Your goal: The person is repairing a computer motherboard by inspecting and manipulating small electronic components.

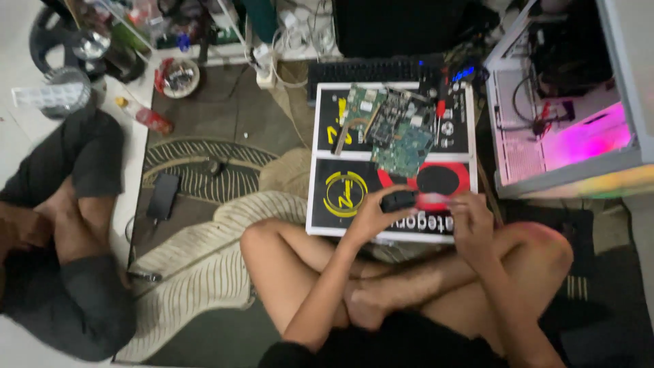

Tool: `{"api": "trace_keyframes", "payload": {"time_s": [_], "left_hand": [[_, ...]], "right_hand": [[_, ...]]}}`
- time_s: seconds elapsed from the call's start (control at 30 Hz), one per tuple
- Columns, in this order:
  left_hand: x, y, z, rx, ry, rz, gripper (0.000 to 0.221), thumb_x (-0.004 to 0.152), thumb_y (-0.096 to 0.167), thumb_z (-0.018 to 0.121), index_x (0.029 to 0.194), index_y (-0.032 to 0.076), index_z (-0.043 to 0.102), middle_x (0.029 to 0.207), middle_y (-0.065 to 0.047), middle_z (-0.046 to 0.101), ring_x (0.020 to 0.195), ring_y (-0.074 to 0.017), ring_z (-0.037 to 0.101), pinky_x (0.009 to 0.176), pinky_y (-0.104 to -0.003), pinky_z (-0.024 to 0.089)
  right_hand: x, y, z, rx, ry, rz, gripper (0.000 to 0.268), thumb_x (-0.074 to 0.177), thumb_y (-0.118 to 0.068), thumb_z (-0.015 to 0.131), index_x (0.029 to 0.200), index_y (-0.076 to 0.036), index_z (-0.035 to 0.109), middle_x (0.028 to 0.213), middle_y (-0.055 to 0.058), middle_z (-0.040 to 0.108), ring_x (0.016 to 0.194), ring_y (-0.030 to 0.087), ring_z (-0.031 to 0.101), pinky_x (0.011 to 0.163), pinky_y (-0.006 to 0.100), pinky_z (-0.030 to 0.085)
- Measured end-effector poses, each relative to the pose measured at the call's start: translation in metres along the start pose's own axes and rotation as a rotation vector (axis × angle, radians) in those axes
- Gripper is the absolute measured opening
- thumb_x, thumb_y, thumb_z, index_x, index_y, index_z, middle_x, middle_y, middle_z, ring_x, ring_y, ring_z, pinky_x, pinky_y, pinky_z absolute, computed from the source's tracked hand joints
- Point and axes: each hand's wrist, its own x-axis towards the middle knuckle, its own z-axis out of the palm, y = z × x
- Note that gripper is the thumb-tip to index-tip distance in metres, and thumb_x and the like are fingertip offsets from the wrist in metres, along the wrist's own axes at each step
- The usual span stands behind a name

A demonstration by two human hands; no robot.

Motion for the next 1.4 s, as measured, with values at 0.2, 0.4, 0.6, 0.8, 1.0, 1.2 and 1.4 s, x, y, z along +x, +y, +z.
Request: {"api": "trace_keyframes", "payload": {"time_s": [0.2, 0.4, 0.6, 0.8, 1.0, 1.2, 1.4], "left_hand": [[0.001, 0.022, 0.0, -0.072, 0.062, -0.137, 0.052, 0.074, 0.021, 0.092, 0.12, 0.007, 0.073, 0.113, -0.015, 0.075, 0.112, -0.0204, 0.067, 0.101, -0.037, 0.05], [0.006, -0.007, -0.007, -0.178, 0.161, -0.291, 0.049, 0.079, 0.026, 0.091, 0.12, 0.005, 0.072, 0.112, -0.014, 0.075, 0.109, -0.0186, 0.069, 0.097, -0.037, 0.055], [0.029, 0.04, -0.014, -0.782, -0.009, -0.337, 0.072, 0.108, 0.061, 0.031, 0.16, 0.012, 0.031, 0.161, -0.019, 0.034, 0.145, -0.0359, 0.036, 0.116, -0.057, 0.036], [0.048, 0.025, -0.016, -0.788, 0.087, -0.576, 0.074, 0.102, 0.07, 0.039, 0.148, 0.014, 0.052, 0.145, -0.014, 0.058, 0.13, -0.0234, 0.059, 0.105, -0.04, 0.053], [0.044, 0.089, -0.008, -0.635, 0.141, -0.75, 0.103, 0.087, 0.08, 0.054, 0.158, 0.009, 0.034, 0.163, -0.016, 0.032, 0.145, -0.0313, 0.039, 0.118, -0.046, 0.038], [0.038, 0.103, -0.01, -0.517, 0.127, -0.625, 0.097, 0.095, 0.071, 0.049, 0.155, -0.003, 0.031, 0.162, -0.019, 0.028, 0.151, -0.03, 0.025, 0.126, -0.045, 0.02], [0.033, 0.09, -0.003, -0.619, 0.246, -0.644, 0.083, 0.098, 0.064, 0.052, 0.151, 0.0, 0.044, 0.153, -0.016, 0.046, 0.147, -0.024, 0.038, 0.125, -0.041, 0.027]], "right_hand": [[0.003, 0.005, 0.021, 0.138, 0.131, 0.535, 0.035, 0.116, -0.027, 0.044, 0.093, -0.011, 0.064, 0.073, 0.01, 0.061, 0.073, 0.022, 0.054, 0.082, 0.037, 0.045], [0.012, 0.011, 0.031, 0.184, -0.018, 0.553, 0.025, 0.112, -0.023, 0.05, 0.113, -0.012, 0.073, 0.106, 0.015, 0.076, 0.101, 0.027, 0.068, 0.099, 0.047, 0.049], [0.015, 0.012, 0.033, 0.1, -0.062, 0.522, 0.022, 0.111, -0.021, 0.049, 0.106, -0.012, 0.069, 0.08, 0.01, 0.068, 0.081, 0.025, 0.065, 0.087, 0.042, 0.051], [0.02, 0.013, 0.038, -0.093, -0.194, 0.245, 0.016, 0.104, -0.029, 0.058, 0.097, -0.019, 0.067, 0.087, 0.002, 0.067, 0.093, 0.027, 0.066, 0.088, 0.04, 0.047], [0.027, 0.007, 0.036, -0.109, -0.201, 0.193, 0.017, 0.096, -0.033, 0.069, 0.094, -0.017, 0.069, 0.085, 0.0, 0.059, 0.085, 0.026, 0.062, 0.083, 0.039, 0.045], [0.025, 0.004, 0.037, -0.187, -0.187, 0.116, 0.019, 0.095, -0.035, 0.071, 0.086, -0.019, 0.068, 0.075, -0.004, 0.053, 0.077, 0.02, 0.06, 0.08, 0.035, 0.04], [0.026, 0.002, 0.035, -0.211, -0.075, 0.107, 0.019, 0.101, -0.022, 0.066, 0.083, -0.017, 0.066, 0.069, 0.0, 0.051, 0.067, 0.026, 0.058, 0.071, 0.036, 0.043]]}}
